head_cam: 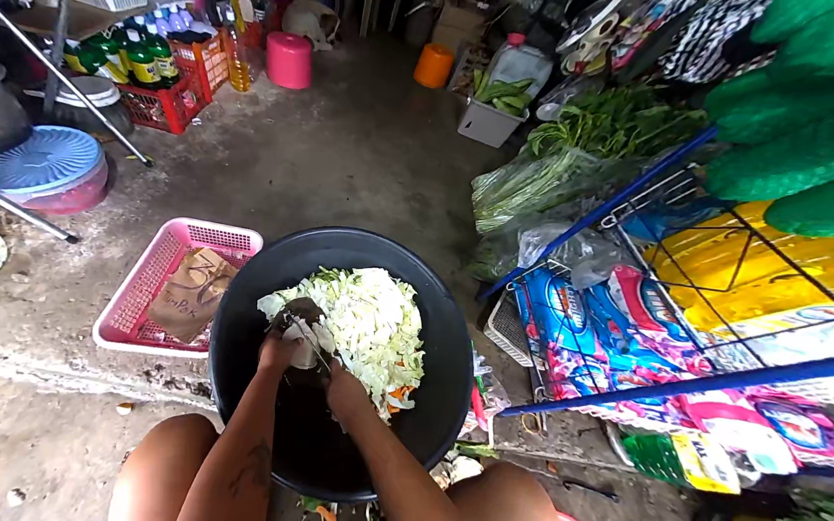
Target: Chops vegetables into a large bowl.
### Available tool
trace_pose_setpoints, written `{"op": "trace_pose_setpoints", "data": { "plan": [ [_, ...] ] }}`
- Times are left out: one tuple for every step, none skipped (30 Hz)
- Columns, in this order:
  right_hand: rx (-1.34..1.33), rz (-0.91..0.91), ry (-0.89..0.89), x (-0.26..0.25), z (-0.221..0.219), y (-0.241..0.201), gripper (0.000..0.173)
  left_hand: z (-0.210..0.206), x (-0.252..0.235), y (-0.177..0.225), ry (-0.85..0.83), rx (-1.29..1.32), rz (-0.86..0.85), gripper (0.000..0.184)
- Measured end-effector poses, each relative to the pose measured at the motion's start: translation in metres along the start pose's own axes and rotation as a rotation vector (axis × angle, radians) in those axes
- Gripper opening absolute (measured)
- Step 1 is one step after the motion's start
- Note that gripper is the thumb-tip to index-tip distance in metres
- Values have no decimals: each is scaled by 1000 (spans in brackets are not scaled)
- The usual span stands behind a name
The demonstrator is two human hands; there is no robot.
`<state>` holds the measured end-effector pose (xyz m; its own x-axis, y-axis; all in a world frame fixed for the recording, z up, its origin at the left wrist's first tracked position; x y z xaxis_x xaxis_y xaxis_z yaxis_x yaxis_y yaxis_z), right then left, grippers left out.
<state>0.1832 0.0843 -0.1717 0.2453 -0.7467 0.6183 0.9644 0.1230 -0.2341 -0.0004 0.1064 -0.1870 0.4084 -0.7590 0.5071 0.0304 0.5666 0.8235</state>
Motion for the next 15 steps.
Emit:
{"op": "trace_pose_setpoints", "data": {
  "plan": [
    [-19,8,-3,-4,1,-2,49,0,2,3,0,9,-23,65],
    [-46,24,-12,-6,-1,-1,49,0,6,3,-5,4,-38,67],
    [-93,52,-17,-9,-4,4,51,-1,11,4,-20,-6,-49,69],
    [-158,85,-9,-13,-4,11,53,-3,13,6,-35,-15,-56,70],
    [-225,109,6,-15,-1,19,55,-4,14,8,-50,-19,-58,70],
    [-256,112,30,-15,4,26,54,-3,16,11,-56,-11,-52,68],
    [-242,93,52,-12,8,32,52,-3,19,12,-48,28,-45,67],
    [-191,62,63,-6,12,37,50,-2,20,11,-24,108,-47,66],
    [-135,30,63,1,17,40,49,-2,21,10,12,208,-65,66],
    [-94,7,62,8,21,39,49,-2,20,9,40,294,-90,67],
    [-67,-10,63,16,24,36,48,-3,18,8,53,347,-107,67],
    [-57,-23,68,24,26,32,47,-4,15,6,62,356,-115,66],
    [-58,-33,70,32,26,27,47,-5,12,3,71,328,-119,63],
    [-62,-40,68,38,26,22,47,-6,11,1,84,280,-119,61],
    [-67,-43,60,44,24,19,47,-6,13,2,97,228,-112,60]
  ]
}}
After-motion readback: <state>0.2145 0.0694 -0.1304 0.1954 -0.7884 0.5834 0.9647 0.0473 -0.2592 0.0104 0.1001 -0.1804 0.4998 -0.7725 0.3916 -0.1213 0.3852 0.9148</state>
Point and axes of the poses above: each hand's wrist, its own x-axis away from the middle knuckle, its own z-axis out of the back of the hand, y = z × x, the point moved 6 cm from there along -x, towards the middle knuckle, and after that the axes turned 12 degrees about x, right-handed, at the moved point
